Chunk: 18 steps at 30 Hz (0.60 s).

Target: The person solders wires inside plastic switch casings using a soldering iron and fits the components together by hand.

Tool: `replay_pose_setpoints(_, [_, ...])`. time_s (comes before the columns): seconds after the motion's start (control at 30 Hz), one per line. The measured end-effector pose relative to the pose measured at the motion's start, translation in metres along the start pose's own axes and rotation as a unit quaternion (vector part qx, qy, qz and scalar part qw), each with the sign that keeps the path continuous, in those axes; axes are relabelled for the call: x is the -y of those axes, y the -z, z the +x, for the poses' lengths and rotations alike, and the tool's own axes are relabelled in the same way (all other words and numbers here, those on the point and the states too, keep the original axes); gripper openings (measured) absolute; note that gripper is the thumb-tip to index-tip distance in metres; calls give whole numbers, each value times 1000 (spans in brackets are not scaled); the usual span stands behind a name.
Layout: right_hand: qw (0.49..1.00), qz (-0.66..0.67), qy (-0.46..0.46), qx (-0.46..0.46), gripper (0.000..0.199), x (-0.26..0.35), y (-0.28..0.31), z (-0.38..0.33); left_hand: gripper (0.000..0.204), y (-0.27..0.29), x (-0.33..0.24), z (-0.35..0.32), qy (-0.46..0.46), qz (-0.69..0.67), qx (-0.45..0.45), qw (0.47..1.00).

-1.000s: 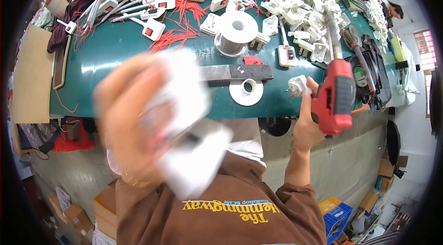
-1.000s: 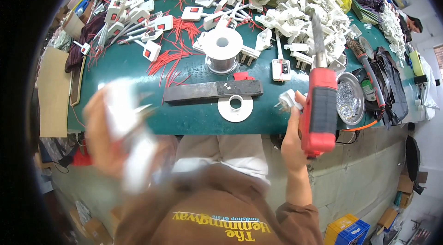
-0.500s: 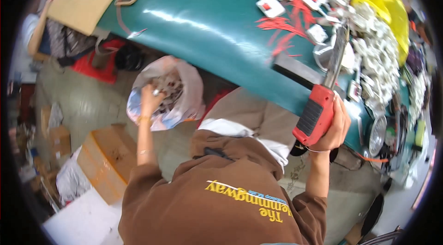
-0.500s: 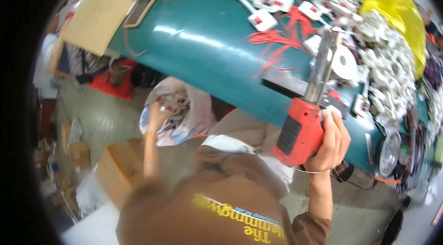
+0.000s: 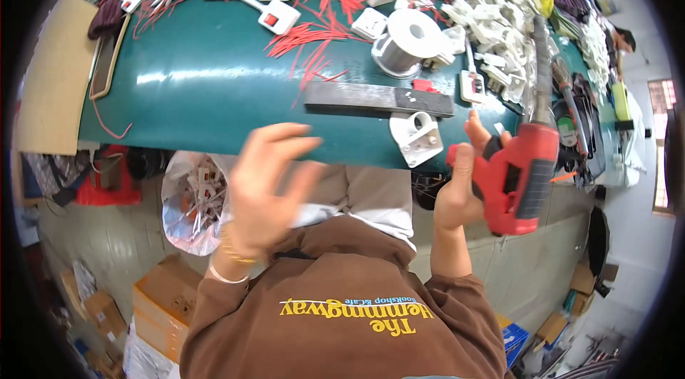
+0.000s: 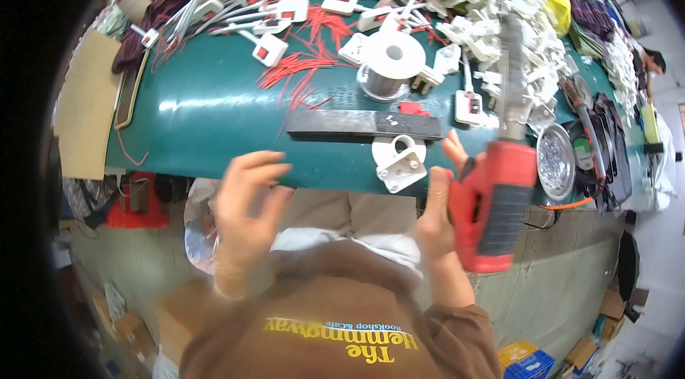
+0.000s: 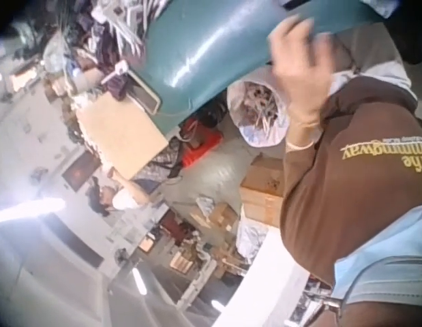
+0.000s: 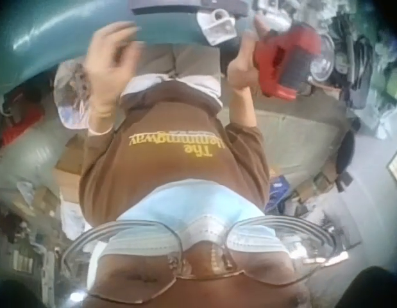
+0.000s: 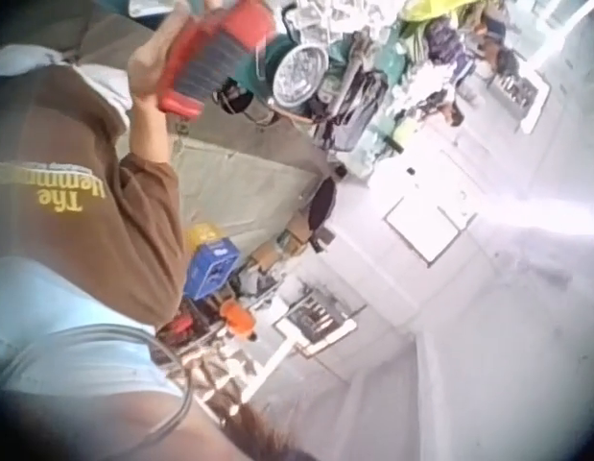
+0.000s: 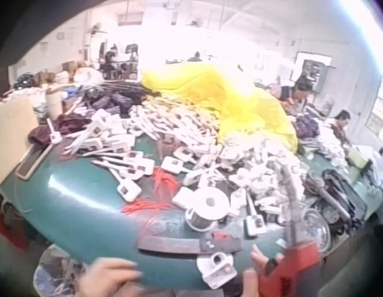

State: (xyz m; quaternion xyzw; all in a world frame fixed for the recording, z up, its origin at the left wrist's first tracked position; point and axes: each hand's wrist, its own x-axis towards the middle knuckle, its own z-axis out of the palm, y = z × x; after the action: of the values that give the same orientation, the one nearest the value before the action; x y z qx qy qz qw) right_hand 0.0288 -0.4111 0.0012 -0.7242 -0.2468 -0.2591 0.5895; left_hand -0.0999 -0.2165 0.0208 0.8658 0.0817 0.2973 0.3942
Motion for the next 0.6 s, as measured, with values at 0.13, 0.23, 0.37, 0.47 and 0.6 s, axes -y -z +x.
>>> replay_pose_setpoints(0.13, [990, 63, -73, -104, 44, -2, 13, 21, 50, -74, -38, 25, -123, -19, 44, 991])
replay_pose_setpoints(0.23, [981, 90, -105, -138, 45, -12, 23, 23, 48, -103, -29, 26, -143, 16, 53, 988])
replay_pose_setpoints(0.37, [975, 105, -122, -150, 46, -15, 30, 22, 37, -97, -23, 43, -164, -6, 65, 984])
replay_pose_setpoints(0.47, [971, 135, -123, -155, 46, -18, 32, 22, 24, -87, -17, 59, -155, -24, 120, 980])
replay_pose_setpoints(0.6, [962, 169, -133, -170, 47, -14, 33, 21, 24, -90, -19, 59, -157, -7, 109, 982])
